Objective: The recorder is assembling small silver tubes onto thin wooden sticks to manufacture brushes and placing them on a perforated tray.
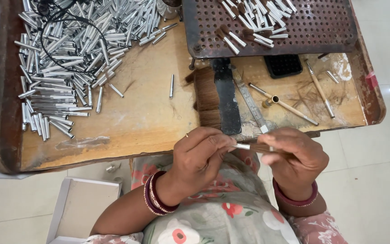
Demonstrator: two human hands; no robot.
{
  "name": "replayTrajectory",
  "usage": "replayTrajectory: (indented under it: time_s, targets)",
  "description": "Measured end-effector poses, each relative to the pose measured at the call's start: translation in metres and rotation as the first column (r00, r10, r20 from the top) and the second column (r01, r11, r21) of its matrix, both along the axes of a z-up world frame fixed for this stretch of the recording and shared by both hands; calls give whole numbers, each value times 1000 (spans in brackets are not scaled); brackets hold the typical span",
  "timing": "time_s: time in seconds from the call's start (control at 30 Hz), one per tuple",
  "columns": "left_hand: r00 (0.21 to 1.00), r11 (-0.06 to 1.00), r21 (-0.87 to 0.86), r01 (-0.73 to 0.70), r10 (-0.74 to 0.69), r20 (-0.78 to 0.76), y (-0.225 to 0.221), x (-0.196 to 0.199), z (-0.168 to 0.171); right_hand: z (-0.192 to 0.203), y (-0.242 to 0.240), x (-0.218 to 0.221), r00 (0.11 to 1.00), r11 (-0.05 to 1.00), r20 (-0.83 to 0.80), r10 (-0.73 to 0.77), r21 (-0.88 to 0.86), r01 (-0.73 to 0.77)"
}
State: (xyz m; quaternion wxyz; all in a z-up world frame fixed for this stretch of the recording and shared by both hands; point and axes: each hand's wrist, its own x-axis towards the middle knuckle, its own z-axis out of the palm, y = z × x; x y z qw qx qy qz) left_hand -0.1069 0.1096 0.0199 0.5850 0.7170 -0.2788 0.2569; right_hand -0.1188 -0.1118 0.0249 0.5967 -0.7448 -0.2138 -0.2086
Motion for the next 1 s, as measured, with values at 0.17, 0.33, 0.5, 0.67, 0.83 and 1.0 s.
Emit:
replayTrajectory:
  time_s: [0.17, 0.33, 0.5, 0.67, 0.83, 1.0]
  targets:
    - [1000, 1000, -24, 15, -15, -27, -3, -4, -2, -19, 5, 5, 976, 988, 212, -45, -136, 75]
    - [992, 996, -58, 67, -72, -101, 0, -9, 3, -15, 18, 8, 895, 953, 442, 59, -291, 81]
    - [985, 993, -78, 91, -101, -136, -2, -12, 5, -5, 34, 13, 788, 893, 615, 29, -371, 256]
    - [980, 988, -37, 147, -151, -129, -1, -10, 8, -15, 22, 8, 841, 916, 539, -42, -316, 248]
    - [988, 983, 107, 150, -147, -36, 3, -4, 5, -23, 20, 10, 910, 955, 410, -56, -243, 168]
    - [901, 817, 395, -420, 426, 78, 28, 26, 12, -48, 8, 15, 967, 947, 208, -149, 312, 78]
